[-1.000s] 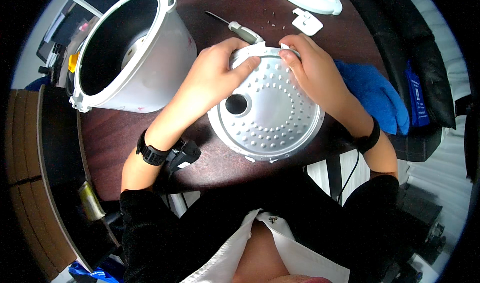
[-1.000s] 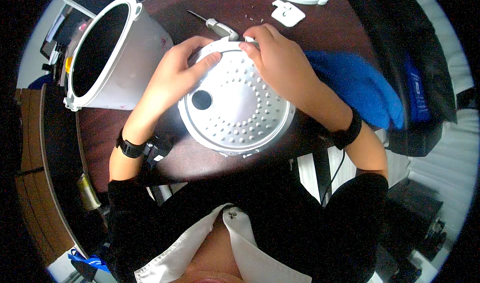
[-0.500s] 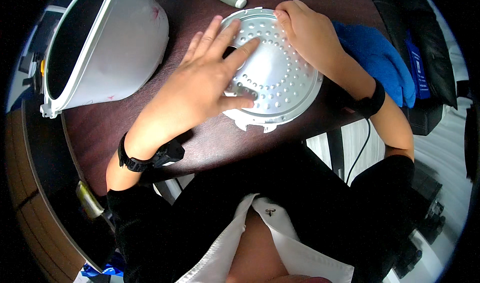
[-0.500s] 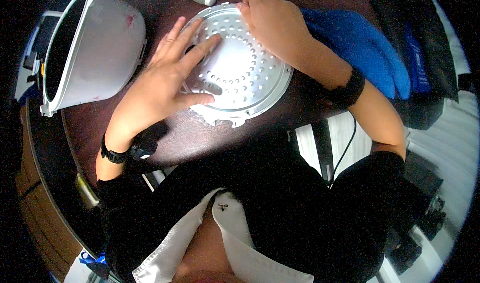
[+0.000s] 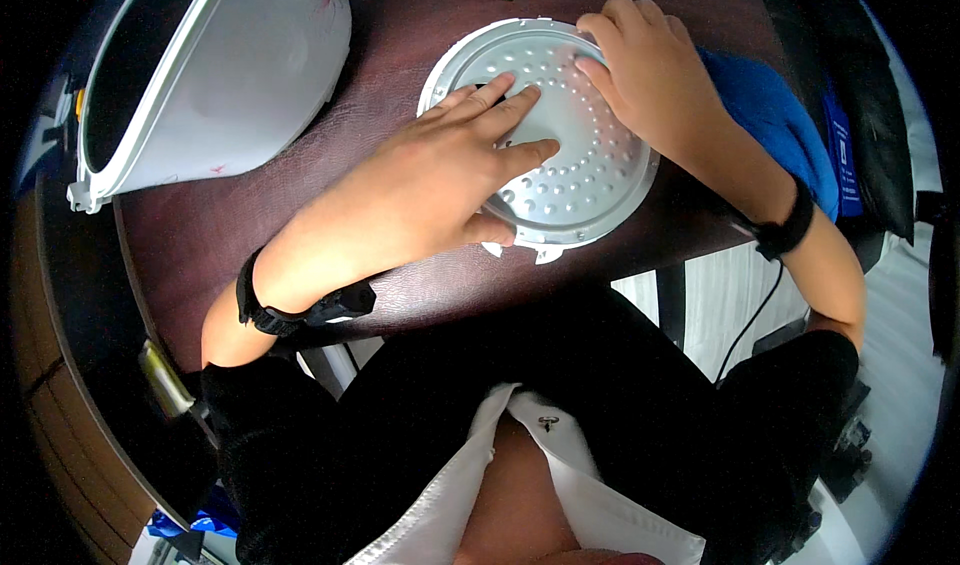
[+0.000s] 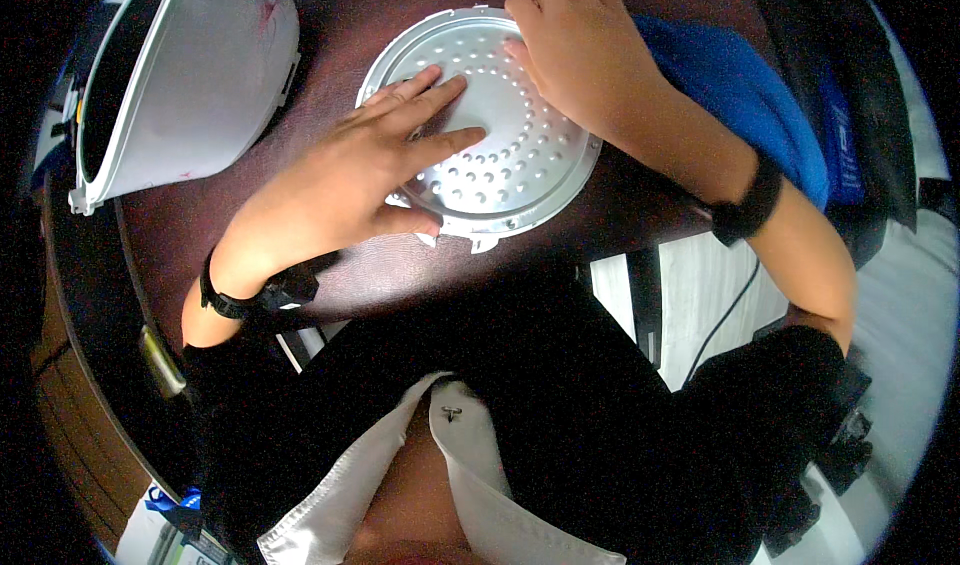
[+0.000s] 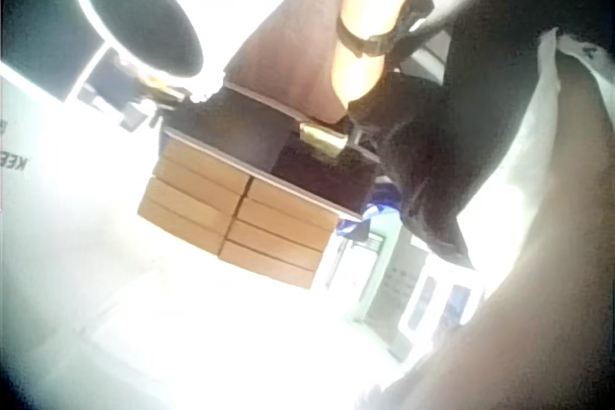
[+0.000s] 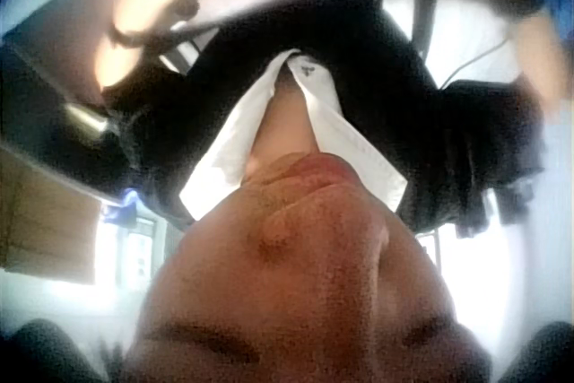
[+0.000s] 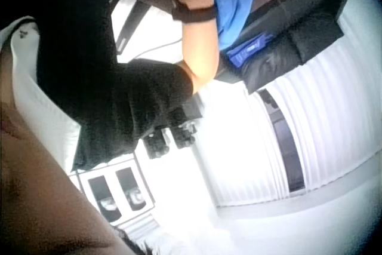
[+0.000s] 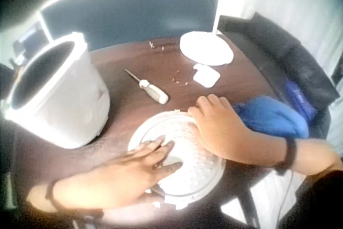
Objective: The person assembles a white rice cooker by inserting a rubber gasket into the lid frame, wiping the cooker rim with a blue cloth, and fitting a perforated metal tray into the lid. The person handles the cooker body, lid frame, gasket, cloth, and tray on a wooden table.
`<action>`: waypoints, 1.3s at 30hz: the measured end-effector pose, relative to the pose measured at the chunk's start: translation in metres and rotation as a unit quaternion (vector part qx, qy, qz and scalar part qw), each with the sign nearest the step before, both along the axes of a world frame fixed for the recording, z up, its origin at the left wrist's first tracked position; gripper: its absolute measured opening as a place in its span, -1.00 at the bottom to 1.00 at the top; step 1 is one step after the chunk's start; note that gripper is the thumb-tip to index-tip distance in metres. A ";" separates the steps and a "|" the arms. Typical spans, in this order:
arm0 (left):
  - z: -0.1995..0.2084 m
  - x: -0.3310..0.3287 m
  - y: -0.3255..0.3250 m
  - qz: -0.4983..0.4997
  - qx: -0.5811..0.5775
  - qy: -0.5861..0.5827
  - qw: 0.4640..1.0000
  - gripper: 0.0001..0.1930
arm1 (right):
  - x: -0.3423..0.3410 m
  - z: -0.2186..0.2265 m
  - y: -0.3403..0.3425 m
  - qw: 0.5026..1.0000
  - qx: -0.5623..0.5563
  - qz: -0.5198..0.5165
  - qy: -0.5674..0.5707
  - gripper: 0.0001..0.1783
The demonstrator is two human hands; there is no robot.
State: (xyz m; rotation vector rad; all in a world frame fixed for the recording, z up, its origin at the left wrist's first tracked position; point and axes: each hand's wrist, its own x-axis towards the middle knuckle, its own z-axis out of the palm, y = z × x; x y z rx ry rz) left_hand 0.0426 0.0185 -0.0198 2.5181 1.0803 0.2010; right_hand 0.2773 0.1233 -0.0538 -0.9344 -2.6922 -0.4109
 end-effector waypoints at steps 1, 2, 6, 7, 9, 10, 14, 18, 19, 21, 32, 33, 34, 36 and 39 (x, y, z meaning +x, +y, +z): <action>-0.001 -0.002 -0.001 -0.001 -0.001 0.002 1.000 -0.21 | 0.000 0.014 -0.008 0.999 -0.013 0.034 0.009 -0.74; -0.002 -0.003 -0.003 -0.001 -0.001 0.003 1.000 -0.21 | 0.001 0.024 -0.018 0.997 -0.025 0.070 0.017 -0.75; -0.005 -0.008 -0.003 -0.005 0.015 -0.004 1.000 -0.25 | 0.012 0.043 -0.067 0.950 -0.251 0.180 -0.041 -0.70; -0.004 -0.010 -0.003 -0.002 0.017 0.003 1.000 -0.26 | 0.012 0.043 -0.076 0.940 -0.281 0.188 -0.052 -0.68; -0.005 -0.009 -0.004 -0.006 0.029 0.014 0.999 -0.28 | 0.013 0.039 -0.084 0.929 -0.312 0.185 -0.070 -0.68; -0.006 -0.010 -0.005 -0.007 0.031 0.015 0.999 -0.29 | 0.014 0.035 -0.085 0.928 -0.317 0.180 -0.076 -0.69; -0.003 -0.013 -0.005 -0.013 0.024 0.008 1.000 -0.33 | 0.017 0.029 -0.084 0.928 -0.325 0.173 -0.062 -0.72; -0.005 -0.013 -0.004 -0.017 0.022 -0.006 1.000 -0.36 | 0.018 0.031 -0.083 0.936 -0.290 0.184 -0.083 -0.73; -0.005 -0.013 -0.004 -0.014 0.023 -0.010 1.000 -0.37 | 0.018 0.033 -0.082 0.939 -0.273 0.189 -0.093 -0.74; -0.006 -0.014 -0.004 -0.010 0.020 -0.019 1.000 -0.37 | 0.017 0.036 -0.080 0.942 -0.255 0.195 -0.100 -0.73; -0.005 -0.014 -0.001 -0.009 0.011 -0.018 1.000 -0.40 | 0.025 0.027 -0.077 0.945 -0.253 0.189 -0.086 -0.69; -0.003 -0.013 -0.003 -0.006 0.010 -0.013 1.000 -0.40 | 0.025 0.028 -0.078 0.945 -0.248 0.194 -0.085 -0.69; -0.002 -0.012 -0.005 -0.010 0.020 -0.015 1.000 -0.41 | 0.026 0.029 -0.078 0.946 -0.243 0.198 -0.083 -0.69; -0.003 -0.012 -0.004 -0.020 0.033 -0.021 0.999 -0.42 | 0.028 0.029 -0.076 0.946 -0.251 0.195 -0.063 -0.68; -0.003 -0.011 -0.002 -0.031 0.032 -0.037 0.998 -0.42 | 0.032 0.028 -0.076 0.946 -0.268 0.179 -0.026 -0.64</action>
